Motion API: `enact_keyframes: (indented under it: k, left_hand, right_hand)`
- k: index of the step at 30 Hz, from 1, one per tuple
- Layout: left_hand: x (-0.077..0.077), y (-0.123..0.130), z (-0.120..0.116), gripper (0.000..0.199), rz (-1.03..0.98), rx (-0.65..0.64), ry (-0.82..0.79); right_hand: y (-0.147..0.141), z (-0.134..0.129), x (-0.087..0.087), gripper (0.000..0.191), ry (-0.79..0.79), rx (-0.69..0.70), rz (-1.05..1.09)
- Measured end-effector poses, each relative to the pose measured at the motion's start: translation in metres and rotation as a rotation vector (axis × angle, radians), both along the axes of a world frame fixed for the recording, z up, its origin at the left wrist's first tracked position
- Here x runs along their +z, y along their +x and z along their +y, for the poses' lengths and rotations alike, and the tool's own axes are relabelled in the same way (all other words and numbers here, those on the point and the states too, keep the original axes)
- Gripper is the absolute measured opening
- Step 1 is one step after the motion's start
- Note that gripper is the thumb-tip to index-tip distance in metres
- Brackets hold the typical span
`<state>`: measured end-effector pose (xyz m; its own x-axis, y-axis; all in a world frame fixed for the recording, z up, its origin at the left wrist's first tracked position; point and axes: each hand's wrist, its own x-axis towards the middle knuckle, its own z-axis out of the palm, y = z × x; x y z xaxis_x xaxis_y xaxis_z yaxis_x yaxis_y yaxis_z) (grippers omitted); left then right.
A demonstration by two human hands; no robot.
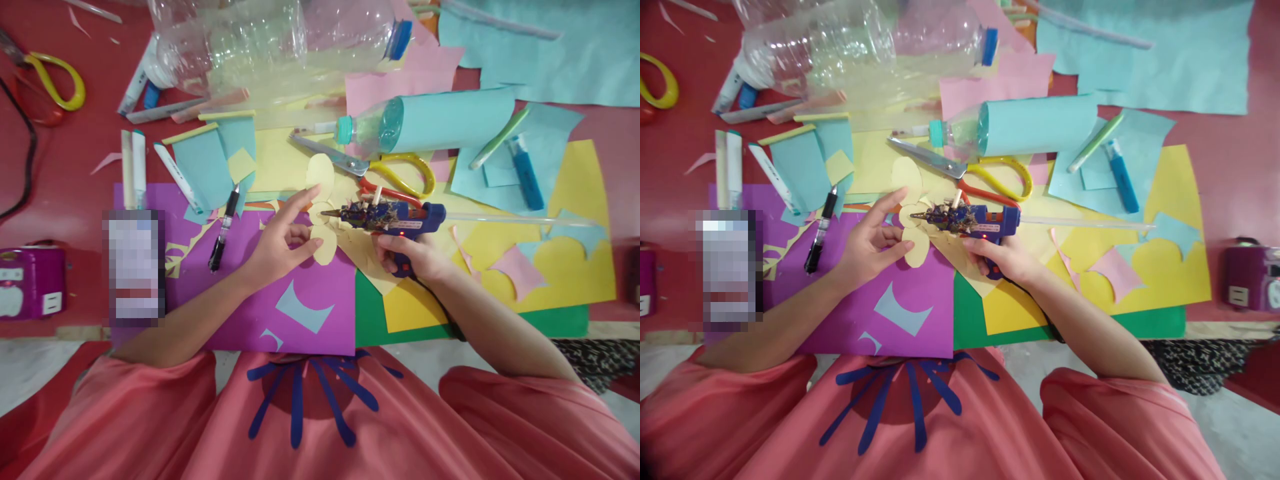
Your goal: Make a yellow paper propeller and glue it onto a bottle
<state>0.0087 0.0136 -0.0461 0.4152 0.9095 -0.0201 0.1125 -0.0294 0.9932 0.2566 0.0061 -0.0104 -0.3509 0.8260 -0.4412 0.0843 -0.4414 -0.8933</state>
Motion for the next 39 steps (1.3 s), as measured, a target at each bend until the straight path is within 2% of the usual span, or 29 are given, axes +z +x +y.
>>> enact_keyframes:
  k: [5,12,19,30,39]
  left_hand:
    - [-0.002,0.000,0.000,0.072,-0.024,0.005,0.024]
    - [0.003,0.001,0.000,0.072,0.015,0.007,0.038]
    - [-0.002,-0.001,0.001,0.072,0.020,0.007,0.054]
    - [0.012,0.005,-0.002,0.069,0.039,0.015,-0.034]
    - [0.009,0.005,-0.002,0.067,0.021,-0.009,-0.004]
  right_hand:
    - [0.001,0.000,0.000,0.043,-0.005,-0.009,-0.010]
    - [0.001,-0.001,-0.001,0.039,0.000,-0.021,-0.023]
    - [0.005,-0.003,-0.002,0.031,0.081,0.013,0.084]
    - [0.004,-0.008,-0.014,0.043,0.068,-0.026,0.018]
    - [-0.001,-0.007,-0.005,0.043,0.008,-0.065,-0.091]
